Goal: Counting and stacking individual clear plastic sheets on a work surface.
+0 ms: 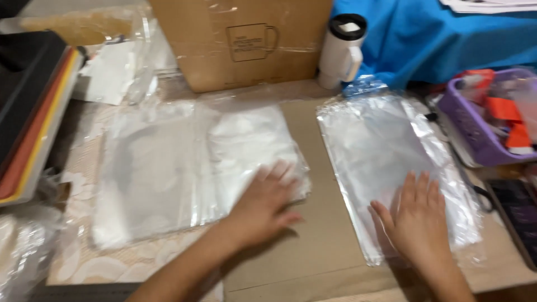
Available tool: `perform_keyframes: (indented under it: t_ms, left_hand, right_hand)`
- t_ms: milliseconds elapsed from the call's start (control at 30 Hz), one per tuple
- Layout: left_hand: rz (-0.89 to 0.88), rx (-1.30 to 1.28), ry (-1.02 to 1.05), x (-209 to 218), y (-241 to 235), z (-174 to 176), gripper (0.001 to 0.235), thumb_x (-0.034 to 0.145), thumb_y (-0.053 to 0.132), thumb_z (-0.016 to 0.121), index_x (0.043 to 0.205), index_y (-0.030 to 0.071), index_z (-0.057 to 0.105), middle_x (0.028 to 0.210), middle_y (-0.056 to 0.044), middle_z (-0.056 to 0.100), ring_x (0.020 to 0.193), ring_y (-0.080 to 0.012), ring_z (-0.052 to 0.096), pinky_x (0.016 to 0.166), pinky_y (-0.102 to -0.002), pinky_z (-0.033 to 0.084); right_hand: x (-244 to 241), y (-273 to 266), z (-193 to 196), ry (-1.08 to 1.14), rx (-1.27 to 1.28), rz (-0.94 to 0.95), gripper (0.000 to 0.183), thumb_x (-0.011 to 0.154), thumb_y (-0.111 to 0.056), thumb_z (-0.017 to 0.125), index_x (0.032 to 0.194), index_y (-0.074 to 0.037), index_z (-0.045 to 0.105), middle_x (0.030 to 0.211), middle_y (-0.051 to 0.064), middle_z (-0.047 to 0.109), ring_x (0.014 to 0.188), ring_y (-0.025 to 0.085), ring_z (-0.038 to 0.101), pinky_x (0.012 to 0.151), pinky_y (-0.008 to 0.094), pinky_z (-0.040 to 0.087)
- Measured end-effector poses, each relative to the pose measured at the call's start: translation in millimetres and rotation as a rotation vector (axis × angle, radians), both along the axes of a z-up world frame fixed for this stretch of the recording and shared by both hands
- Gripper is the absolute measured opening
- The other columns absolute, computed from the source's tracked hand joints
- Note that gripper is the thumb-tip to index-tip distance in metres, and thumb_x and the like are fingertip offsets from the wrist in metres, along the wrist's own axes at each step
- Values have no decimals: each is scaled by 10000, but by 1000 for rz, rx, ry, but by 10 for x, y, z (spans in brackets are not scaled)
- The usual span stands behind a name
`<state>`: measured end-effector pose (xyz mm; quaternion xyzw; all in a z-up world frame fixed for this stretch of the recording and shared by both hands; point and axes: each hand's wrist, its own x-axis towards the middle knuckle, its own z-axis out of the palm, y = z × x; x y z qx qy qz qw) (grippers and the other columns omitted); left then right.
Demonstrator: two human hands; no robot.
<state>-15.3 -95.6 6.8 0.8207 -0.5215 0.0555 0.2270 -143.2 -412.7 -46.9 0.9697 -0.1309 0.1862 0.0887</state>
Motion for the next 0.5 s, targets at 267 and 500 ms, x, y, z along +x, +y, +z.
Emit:
perform_keyframes:
  t_ms: [267, 500]
  left_hand:
    - [-250, 178, 44, -461, -1121, -511, 874, 893, 688, 384, 1542, 105, 337, 1645, -173, 240, 1518, -378, 196, 1201, -555, 135]
    - [-206, 128, 114, -472, -1123, -538, 891, 878, 689, 404, 1535, 90, 347, 1636, -171, 271, 1513, -378, 213, 1197, -535, 155]
  right_hand:
    - [-460, 73, -143, 9, 336, -229, 997, 913, -647, 445, 1491, 152, 299, 1506, 390, 342, 1424, 485, 327, 1170, 538, 257]
    - [-422, 237, -91, -98, 189, -170, 808, 944, -495, 537, 1435, 139, 436, 1401, 307, 568, 1304, 410, 569, 942, 502, 552]
